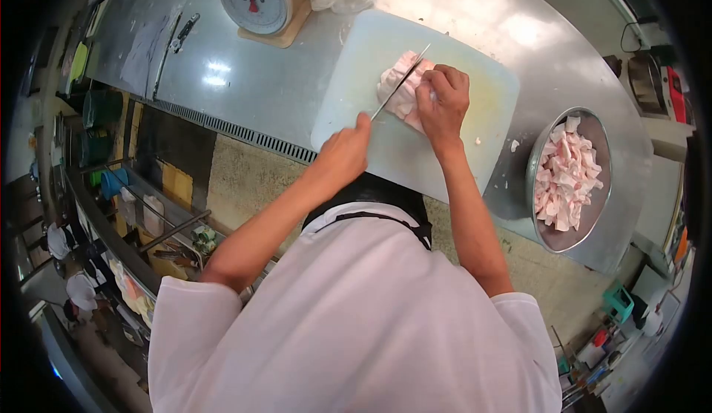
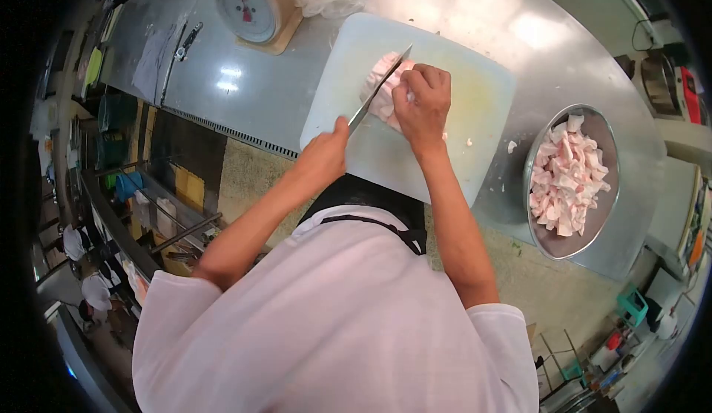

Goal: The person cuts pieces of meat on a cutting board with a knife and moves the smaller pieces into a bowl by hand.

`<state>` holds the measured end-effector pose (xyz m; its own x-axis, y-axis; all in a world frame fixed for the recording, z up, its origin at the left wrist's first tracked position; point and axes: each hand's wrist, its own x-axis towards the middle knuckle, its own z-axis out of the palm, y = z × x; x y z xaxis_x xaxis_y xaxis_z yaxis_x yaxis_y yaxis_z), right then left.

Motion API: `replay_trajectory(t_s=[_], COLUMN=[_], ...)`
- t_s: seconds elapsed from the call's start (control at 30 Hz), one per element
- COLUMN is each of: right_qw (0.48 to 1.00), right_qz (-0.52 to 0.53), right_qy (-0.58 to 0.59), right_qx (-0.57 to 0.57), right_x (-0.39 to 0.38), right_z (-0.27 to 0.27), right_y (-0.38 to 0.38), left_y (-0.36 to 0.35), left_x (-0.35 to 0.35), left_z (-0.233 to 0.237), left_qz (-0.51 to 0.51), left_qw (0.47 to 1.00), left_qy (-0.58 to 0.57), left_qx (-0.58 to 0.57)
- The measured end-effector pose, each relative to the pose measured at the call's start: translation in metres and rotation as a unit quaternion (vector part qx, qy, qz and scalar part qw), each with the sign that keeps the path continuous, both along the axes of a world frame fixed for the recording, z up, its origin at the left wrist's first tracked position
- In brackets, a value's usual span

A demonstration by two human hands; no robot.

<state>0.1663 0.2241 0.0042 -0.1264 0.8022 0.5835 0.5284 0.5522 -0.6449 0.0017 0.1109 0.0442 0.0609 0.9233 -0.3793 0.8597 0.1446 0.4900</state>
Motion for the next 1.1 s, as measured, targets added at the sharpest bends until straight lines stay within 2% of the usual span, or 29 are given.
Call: replay_trajectory(t_s=[0.03,0.1,0.17,0.27,0.37,0.47,0.67,0.8,0.9,0.97,1.1], right_qw=[1.000,0.999,0.998,0.997,1.000,0.999,0.999,0.999,0.999,0.999,0.999], right_qz=[0.009,0.021,0.031,0.002,-0.001,0.002,0.036,0.037,0.025,0.027,0.004], right_qy=[0.004,0.022,0.041,0.050,0.004,-0.033,-0.012,0.019,0.020,0.017,-0.024], right_qx=[-0.002,-0.019,-0.027,-0.052,-0.028,-0.014,-0.023,-0.031,-0.018,-0.004,0.031], right_x=[0.001,0.006,0.011,0.020,0.017,0.013,0.006,0.005,0.008,0.010,0.011], right_z=[0.000,0.002,0.007,0.009,0.011,0.012,0.005,0.001,0.000,-0.003,0.000], right_y=[-0.002,-0.008,-0.008,-0.014,-0.014,-0.009,0.001,0.000,0.007,0.010,0.016], left_y=[0.009,0.048,0.074,0.038,0.005,-0.016,-0.015,0.010,0.034,0.055,0.053], left_x=[0.003,0.002,-0.001,-0.001,0.002,0.003,0.015,0.023,0.026,0.027,0.031], left_z=[-0.012,-0.011,0.006,0.047,0.088,0.098,0.100,0.073,0.043,0.029,0.052], left_qz=[-0.006,-0.001,0.003,-0.010,-0.014,-0.035,-0.046,-0.057,-0.046,-0.068,-0.068], left_qw=[0.998,0.998,0.991,0.984,0.993,0.996,0.999,0.998,0.997,0.985,0.990], left_qy=[-0.020,-0.017,-0.099,-0.066,-0.038,-0.001,-0.007,0.009,0.014,-0.026,-0.054], left_qx=[0.060,0.064,0.089,0.166,0.113,0.079,0.027,0.030,0.066,0.154,0.115])
